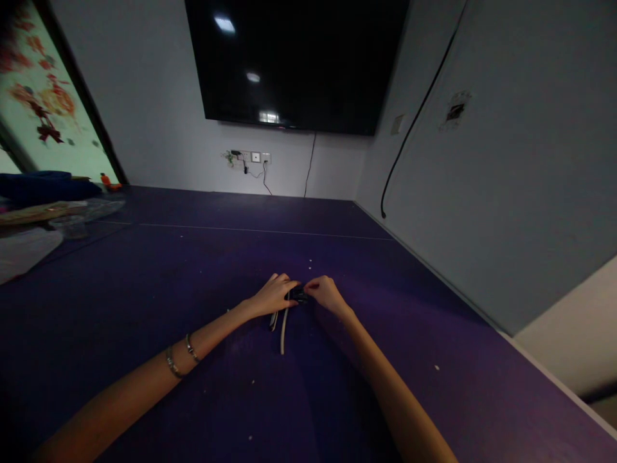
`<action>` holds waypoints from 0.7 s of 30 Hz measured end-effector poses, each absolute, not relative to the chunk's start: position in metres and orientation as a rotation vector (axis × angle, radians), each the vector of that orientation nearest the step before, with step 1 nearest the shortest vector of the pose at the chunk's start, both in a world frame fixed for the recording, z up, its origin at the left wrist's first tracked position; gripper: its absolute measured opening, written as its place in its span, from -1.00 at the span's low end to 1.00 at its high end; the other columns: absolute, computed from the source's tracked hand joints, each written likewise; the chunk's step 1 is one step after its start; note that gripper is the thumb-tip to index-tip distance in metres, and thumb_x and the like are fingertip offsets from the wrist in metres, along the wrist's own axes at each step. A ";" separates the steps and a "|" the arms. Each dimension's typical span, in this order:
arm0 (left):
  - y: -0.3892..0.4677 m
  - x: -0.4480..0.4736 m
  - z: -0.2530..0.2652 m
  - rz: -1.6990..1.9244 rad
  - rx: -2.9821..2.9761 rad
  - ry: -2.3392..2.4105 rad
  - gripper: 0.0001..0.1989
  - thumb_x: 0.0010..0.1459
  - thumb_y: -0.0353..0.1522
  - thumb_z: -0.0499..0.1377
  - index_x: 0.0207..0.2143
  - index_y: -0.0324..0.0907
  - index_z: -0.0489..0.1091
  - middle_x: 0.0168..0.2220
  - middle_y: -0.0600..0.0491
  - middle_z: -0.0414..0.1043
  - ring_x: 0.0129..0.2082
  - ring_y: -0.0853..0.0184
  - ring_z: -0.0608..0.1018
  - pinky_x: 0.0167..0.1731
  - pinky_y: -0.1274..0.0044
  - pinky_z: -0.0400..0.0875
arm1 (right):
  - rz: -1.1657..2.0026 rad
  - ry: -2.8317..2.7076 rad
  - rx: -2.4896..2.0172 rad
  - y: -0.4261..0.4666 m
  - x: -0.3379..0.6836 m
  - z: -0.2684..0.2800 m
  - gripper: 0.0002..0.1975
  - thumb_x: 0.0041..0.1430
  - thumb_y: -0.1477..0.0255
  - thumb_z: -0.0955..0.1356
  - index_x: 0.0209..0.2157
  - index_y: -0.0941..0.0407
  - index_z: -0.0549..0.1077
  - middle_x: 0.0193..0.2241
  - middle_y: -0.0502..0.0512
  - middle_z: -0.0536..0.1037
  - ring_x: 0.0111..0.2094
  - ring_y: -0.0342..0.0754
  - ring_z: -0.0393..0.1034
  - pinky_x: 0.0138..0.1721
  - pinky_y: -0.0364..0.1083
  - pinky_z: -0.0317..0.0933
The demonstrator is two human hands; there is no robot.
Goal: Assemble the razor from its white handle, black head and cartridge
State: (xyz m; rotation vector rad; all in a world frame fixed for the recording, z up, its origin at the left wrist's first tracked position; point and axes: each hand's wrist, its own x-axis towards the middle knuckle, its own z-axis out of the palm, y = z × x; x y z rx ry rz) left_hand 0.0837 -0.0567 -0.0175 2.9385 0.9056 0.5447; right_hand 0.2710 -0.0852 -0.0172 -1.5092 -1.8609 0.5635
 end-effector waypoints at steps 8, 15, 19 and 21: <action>-0.059 0.085 -0.015 0.543 2.918 0.953 -0.62 0.06 -0.26 0.17 -0.06 -0.19 0.32 -0.20 -0.07 0.43 -0.13 0.17 0.38 -0.16 0.39 0.15 | 0.523 -1.898 -1.514 -0.085 0.268 -0.018 -0.80 -0.05 0.50 0.31 -0.43 0.17 0.59 -0.47 0.10 0.60 -0.40 -0.02 0.47 -0.33 -0.12 0.27; -0.058 0.085 -0.017 0.570 2.909 0.943 -0.66 0.05 -0.27 0.17 -0.10 -0.18 0.34 -0.24 -0.04 0.44 -0.16 0.17 0.37 -0.18 0.39 0.14 | 0.524 -1.926 -1.480 -0.083 0.270 -0.024 -0.79 -0.03 0.49 0.29 -0.42 0.17 0.59 -0.46 0.10 0.60 -0.40 -0.02 0.47 -0.33 -0.12 0.26; -0.059 0.085 -0.017 0.575 2.897 0.940 -0.70 0.06 -0.27 0.16 -0.13 -0.17 0.36 -0.26 -0.03 0.44 -0.16 0.18 0.37 -0.18 0.39 0.13 | 0.539 -1.924 -1.469 -0.083 0.270 -0.025 -0.79 -0.03 0.50 0.29 -0.43 0.16 0.59 -0.46 0.10 0.60 -0.39 -0.02 0.46 -0.31 -0.12 0.26; -0.060 0.085 -0.016 0.558 2.900 0.940 -0.71 0.06 -0.28 0.16 -0.14 -0.17 0.36 -0.26 -0.02 0.44 -0.16 0.18 0.36 -0.18 0.40 0.13 | 0.537 -1.935 -1.469 -0.083 0.271 -0.025 -0.79 -0.03 0.49 0.29 -0.43 0.16 0.59 -0.47 0.08 0.60 -0.40 -0.03 0.46 -0.31 -0.13 0.26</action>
